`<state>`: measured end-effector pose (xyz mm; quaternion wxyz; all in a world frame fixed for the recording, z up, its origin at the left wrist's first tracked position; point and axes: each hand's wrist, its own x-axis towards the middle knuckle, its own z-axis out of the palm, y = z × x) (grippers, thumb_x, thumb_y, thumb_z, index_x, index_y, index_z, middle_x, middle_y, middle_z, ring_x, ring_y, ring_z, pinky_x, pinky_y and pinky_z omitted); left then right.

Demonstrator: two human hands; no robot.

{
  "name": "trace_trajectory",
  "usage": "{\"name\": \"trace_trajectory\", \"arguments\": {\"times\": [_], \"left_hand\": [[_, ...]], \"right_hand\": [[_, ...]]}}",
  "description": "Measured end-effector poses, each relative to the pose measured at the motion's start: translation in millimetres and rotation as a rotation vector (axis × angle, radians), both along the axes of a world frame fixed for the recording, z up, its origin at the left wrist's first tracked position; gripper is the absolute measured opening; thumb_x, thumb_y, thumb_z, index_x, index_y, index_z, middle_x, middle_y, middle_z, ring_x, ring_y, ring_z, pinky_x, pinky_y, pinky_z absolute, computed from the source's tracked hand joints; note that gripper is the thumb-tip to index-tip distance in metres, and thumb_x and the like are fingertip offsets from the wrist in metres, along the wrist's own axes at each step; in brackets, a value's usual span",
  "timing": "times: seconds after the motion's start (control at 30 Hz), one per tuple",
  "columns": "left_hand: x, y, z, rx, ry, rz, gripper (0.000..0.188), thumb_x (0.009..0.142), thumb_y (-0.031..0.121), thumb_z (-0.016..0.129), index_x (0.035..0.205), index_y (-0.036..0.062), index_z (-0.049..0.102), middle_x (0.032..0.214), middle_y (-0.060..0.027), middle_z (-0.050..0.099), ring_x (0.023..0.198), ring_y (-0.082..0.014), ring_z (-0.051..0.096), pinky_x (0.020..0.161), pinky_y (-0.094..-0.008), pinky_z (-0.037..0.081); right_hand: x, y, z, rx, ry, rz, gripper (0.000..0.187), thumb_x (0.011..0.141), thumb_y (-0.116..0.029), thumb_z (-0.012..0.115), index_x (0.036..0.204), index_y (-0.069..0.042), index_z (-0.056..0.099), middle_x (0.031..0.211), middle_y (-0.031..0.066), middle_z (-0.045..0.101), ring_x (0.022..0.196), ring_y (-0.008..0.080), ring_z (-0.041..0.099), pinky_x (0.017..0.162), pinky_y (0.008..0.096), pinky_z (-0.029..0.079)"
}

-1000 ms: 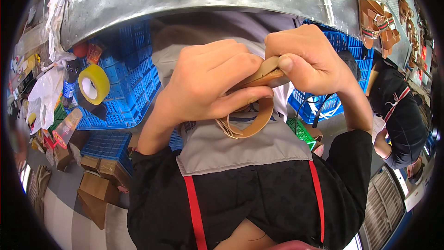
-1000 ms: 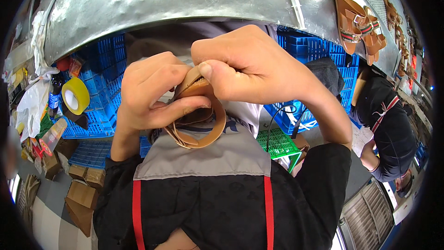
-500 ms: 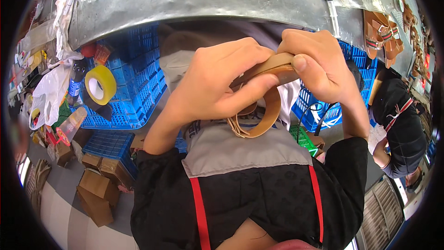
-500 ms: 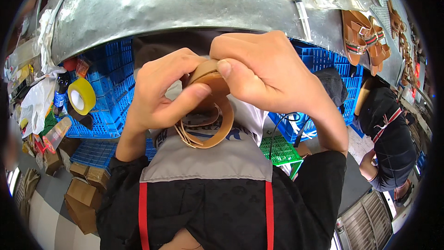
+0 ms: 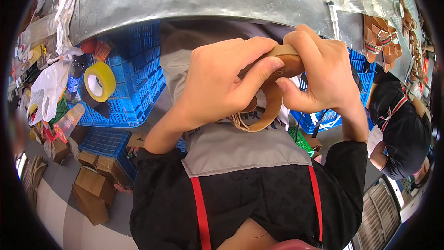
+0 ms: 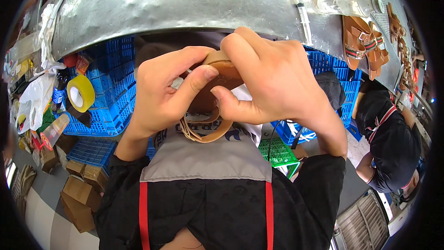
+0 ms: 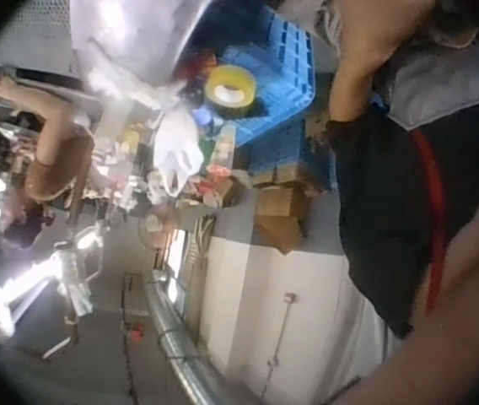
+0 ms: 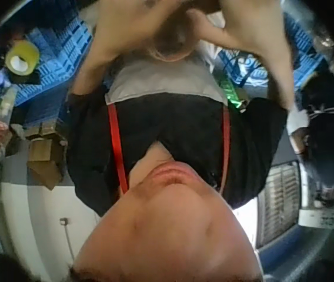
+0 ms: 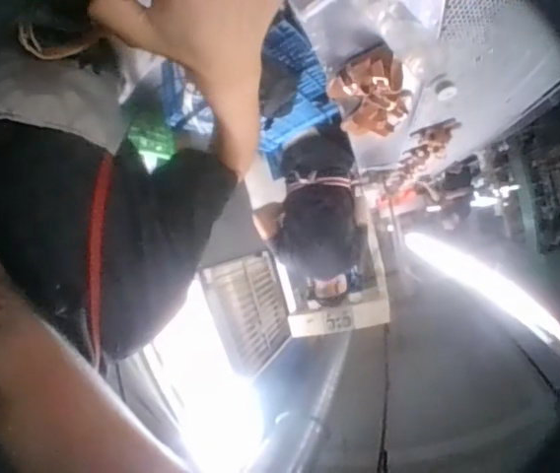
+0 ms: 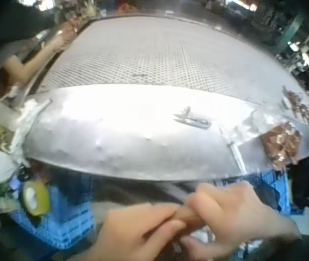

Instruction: Apply adhesive with a syringe to precisely glue leather straps on sandals at a factory assembly conveyor belt line.

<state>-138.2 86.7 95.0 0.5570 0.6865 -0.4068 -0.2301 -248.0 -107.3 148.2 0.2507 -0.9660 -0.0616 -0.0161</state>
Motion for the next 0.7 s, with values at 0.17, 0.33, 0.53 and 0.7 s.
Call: {"name": "trace_trajectory", "arguments": {"times": [0.17,0.33,0.53,0.7], "left_hand": [[2,-4,4,0.038,-0.012,0.004,0.025,0.095,0.026,0.076,0.109,0.0060,0.075,0.076,-0.0096,0.069,0.065,-0.0266,0.067,0.059,-0.0372,0.050],[-1,-5,11,0.036,-0.081,0.033,0.027,0.092,0.027,0.080,0.110,0.0068,0.076,0.077,-0.0075,0.070,0.066,-0.0252,0.067,0.058,-0.0358,0.050],[-7,-7,14,-0.006,-0.173,0.037,0.029,0.089,0.027,0.082,0.109,0.0072,0.075,0.082,-0.0056,0.072,0.068,-0.0236,0.068,0.059,-0.0345,0.052],[-10,-9,11,-0.043,-0.223,0.042,0.032,0.087,0.027,0.084,0.110,0.0068,0.074,0.085,-0.0050,0.073,0.069,-0.0228,0.069,0.060,-0.0344,0.053]], "right_hand": [[6,-12,-13,0.125,0.010,0.018,0.047,0.088,-0.040,0.068,0.110,0.000,0.060,0.085,0.0134,0.059,0.063,0.0349,0.061,0.055,0.0395,0.047],[7,-19,-25,0.281,-0.022,0.012,0.046,0.088,-0.041,0.069,0.112,-0.002,0.062,0.092,0.0145,0.063,0.072,0.0402,0.065,0.060,0.0437,0.051],[-4,-26,-26,0.519,0.039,-0.112,0.067,0.100,-0.060,0.047,0.126,0.001,0.061,0.095,0.0124,0.063,0.074,0.0219,0.059,0.063,0.0371,0.046],[-21,-27,-48,0.889,-0.085,-0.398,0.048,0.106,-0.044,0.051,0.128,-0.002,0.056,0.105,0.0097,0.062,0.077,0.0117,0.052,0.064,0.0293,0.043]]}}
